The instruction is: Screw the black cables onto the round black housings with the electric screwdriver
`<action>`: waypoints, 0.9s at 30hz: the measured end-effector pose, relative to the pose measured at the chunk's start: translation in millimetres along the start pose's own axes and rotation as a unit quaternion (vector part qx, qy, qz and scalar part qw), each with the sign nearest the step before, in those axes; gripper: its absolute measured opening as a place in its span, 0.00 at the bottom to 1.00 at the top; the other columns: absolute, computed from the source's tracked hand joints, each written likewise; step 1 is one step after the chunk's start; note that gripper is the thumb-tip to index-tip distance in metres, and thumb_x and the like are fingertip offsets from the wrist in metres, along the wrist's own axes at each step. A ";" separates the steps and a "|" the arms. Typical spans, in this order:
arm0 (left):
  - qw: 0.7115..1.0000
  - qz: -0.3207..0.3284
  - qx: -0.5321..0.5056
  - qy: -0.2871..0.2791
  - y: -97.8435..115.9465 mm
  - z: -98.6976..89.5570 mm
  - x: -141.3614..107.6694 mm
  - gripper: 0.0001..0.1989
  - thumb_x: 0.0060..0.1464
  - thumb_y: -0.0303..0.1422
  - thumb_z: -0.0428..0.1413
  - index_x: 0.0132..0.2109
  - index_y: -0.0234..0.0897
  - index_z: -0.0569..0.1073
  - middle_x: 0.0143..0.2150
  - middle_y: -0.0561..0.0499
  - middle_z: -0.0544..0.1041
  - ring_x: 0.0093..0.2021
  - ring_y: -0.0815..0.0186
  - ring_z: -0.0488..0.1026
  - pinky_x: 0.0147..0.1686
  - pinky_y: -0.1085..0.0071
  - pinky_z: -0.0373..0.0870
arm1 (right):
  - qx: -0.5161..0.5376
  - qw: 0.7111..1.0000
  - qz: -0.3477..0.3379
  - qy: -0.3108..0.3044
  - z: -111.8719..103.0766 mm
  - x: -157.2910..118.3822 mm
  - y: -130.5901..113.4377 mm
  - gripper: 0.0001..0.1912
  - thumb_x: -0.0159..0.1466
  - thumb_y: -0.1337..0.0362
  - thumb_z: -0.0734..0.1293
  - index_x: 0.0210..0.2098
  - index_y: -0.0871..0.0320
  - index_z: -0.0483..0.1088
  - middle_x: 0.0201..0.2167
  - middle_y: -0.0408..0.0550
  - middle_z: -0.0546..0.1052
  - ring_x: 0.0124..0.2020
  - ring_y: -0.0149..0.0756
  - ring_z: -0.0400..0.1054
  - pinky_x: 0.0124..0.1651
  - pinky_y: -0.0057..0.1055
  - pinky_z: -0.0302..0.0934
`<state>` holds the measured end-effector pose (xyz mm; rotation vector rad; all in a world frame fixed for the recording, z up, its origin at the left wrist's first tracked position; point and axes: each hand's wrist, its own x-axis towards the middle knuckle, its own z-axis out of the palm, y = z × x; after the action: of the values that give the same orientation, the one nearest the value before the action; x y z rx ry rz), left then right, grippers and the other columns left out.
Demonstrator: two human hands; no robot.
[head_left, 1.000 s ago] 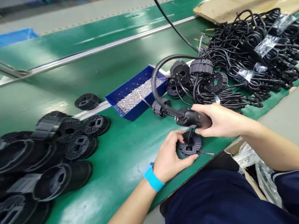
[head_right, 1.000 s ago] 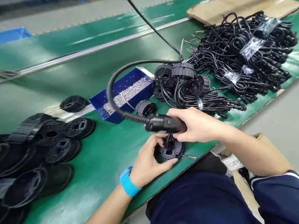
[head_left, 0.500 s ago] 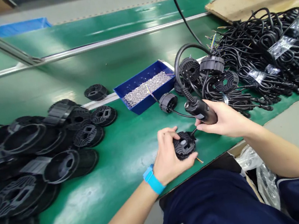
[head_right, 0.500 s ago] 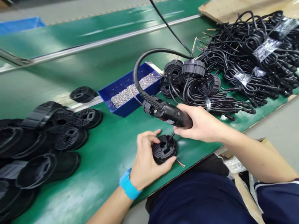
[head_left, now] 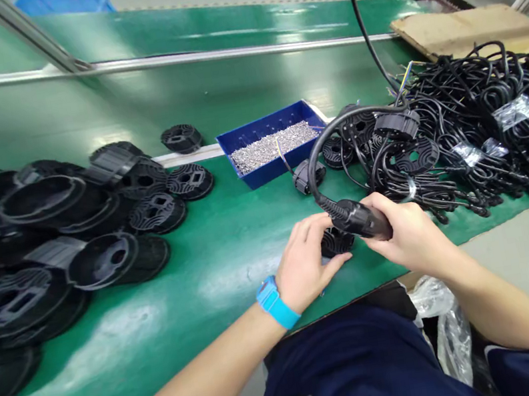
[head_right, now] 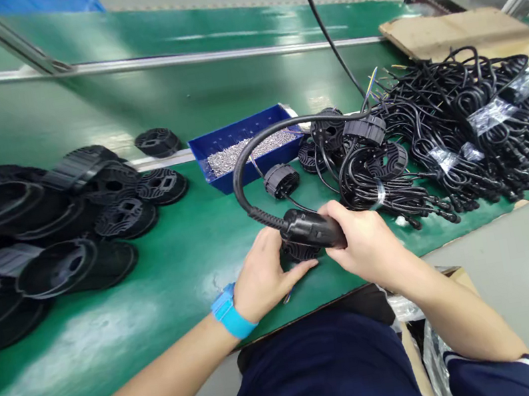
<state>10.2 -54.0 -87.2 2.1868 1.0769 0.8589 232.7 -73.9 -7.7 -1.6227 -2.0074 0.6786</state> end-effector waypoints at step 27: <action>0.986 0.156 0.045 0.028 -14.5 20.9 9.6 0.20 0.67 0.44 0.60 0.58 0.36 0.78 0.66 0.37 0.76 0.67 0.49 0.75 0.66 0.54 0.76 | -0.036 0.997 -0.061 -0.023 -11.6 -6.3 0.7 0.22 0.58 0.77 0.69 0.49 0.53 0.69 0.35 0.40 0.80 0.31 0.33 0.77 0.34 0.26 0.64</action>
<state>23.3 -42.4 -108.0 2.4614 0.8227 1.0280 241.8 -78.9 0.4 -1.5225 -2.1667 0.6107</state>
